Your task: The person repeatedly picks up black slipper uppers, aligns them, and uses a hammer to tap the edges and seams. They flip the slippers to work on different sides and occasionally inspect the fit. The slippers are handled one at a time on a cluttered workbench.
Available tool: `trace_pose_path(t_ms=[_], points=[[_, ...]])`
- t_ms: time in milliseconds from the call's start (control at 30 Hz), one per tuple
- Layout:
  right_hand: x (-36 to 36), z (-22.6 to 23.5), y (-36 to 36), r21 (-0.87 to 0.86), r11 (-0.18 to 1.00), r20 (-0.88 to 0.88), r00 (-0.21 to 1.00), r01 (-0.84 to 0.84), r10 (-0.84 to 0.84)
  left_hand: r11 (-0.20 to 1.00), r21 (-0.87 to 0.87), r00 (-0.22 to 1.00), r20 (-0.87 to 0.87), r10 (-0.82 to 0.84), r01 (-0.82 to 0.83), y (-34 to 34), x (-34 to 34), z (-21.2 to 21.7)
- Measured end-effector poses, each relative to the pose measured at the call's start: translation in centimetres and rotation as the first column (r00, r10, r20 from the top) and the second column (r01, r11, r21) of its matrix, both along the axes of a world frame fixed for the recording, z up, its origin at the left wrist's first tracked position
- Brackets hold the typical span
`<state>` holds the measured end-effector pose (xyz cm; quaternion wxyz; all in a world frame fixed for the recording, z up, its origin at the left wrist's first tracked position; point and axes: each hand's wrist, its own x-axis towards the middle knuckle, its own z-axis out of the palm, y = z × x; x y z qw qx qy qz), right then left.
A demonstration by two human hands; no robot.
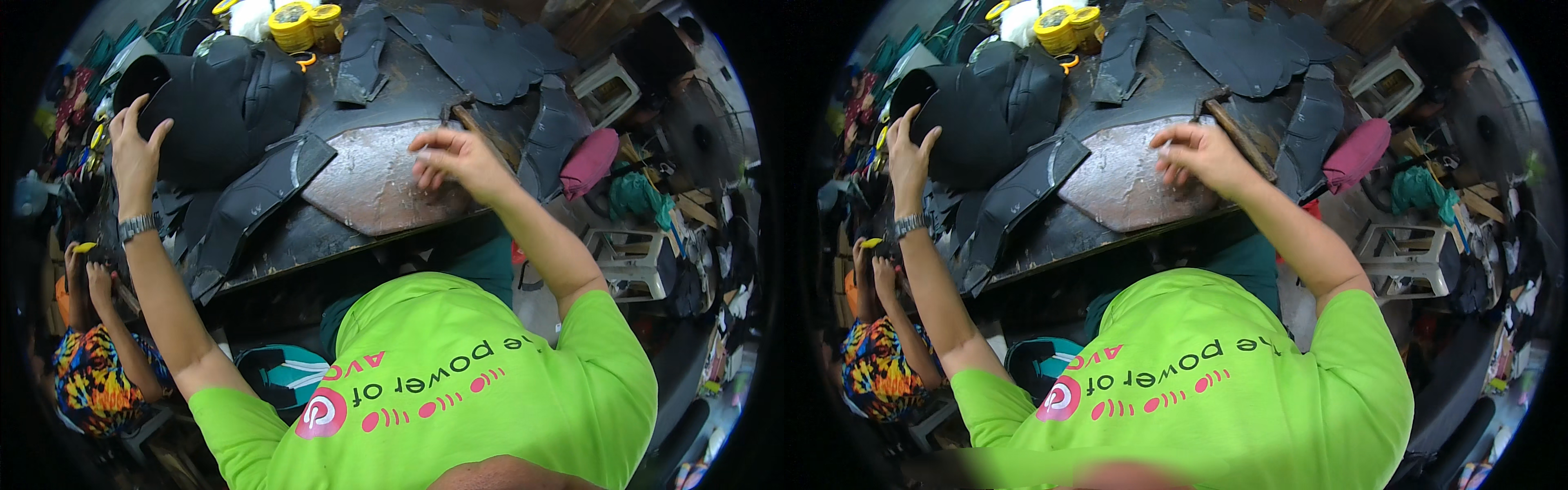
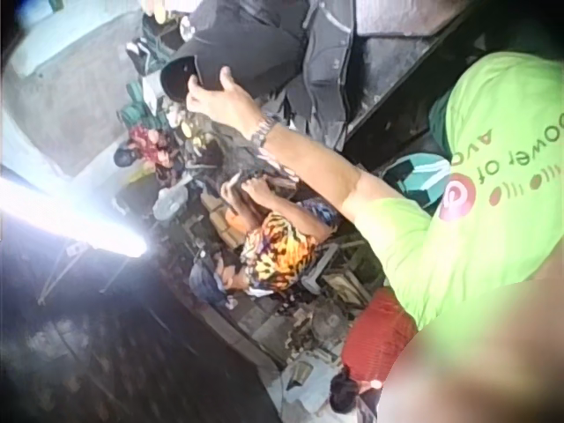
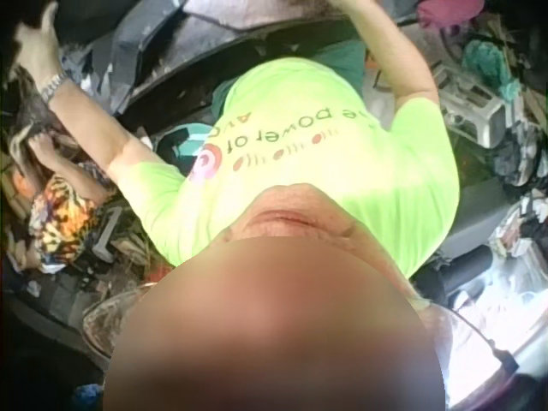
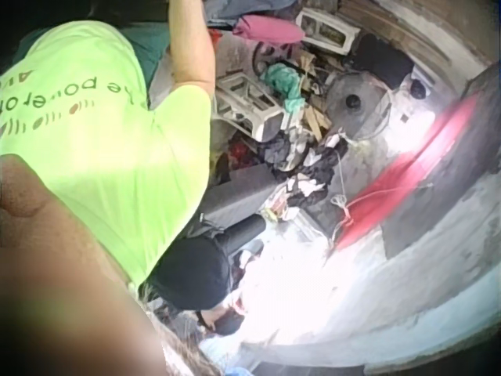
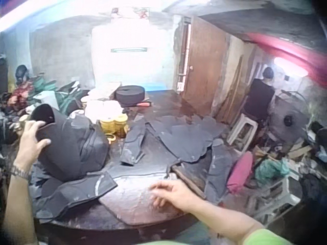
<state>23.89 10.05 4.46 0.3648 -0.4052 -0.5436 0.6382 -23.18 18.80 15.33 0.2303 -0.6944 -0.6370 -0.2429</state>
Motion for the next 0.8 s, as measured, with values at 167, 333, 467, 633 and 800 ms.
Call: trace_pose_path(t_ms=[167, 333, 467, 633, 800], points=[[7.5, 1.4, 8.1, 0.733, 0.643, 0.465, 0.527, 0.222, -0.711, 0.970, 0.239, 0.989, 0.125, -0.080, 0.049, -3.7, 2.8, -1.7], [14.0, -0.8, 18.7, 0.689, 0.723, 0.723, 0.107, -0.041, -0.683, 0.909, 0.238, 0.819, 0.399, -0.413, 0.343, -7.0, 11.3, -4.1], [15.4, -2.1, 25.5, 0.643, 0.749, 0.765, 0.090, -0.157, -0.638, 0.818, -0.107, 0.668, 0.641, -0.378, 0.566, -5.7, 18.1, -7.2], [15.2, -0.9, 28.3, 0.482, 0.866, 0.875, 0.131, -0.131, -0.466, 0.751, -0.396, 0.739, 0.651, -0.176, 0.528, 4.2, 21.9, -11.1], [14.6, 1.0, 27.7, 0.602, 0.757, 0.798, 0.174, -0.254, -0.577, 0.840, -0.427, 0.831, 0.553, -0.050, 0.334, 13.3, 24.0, -14.9]])
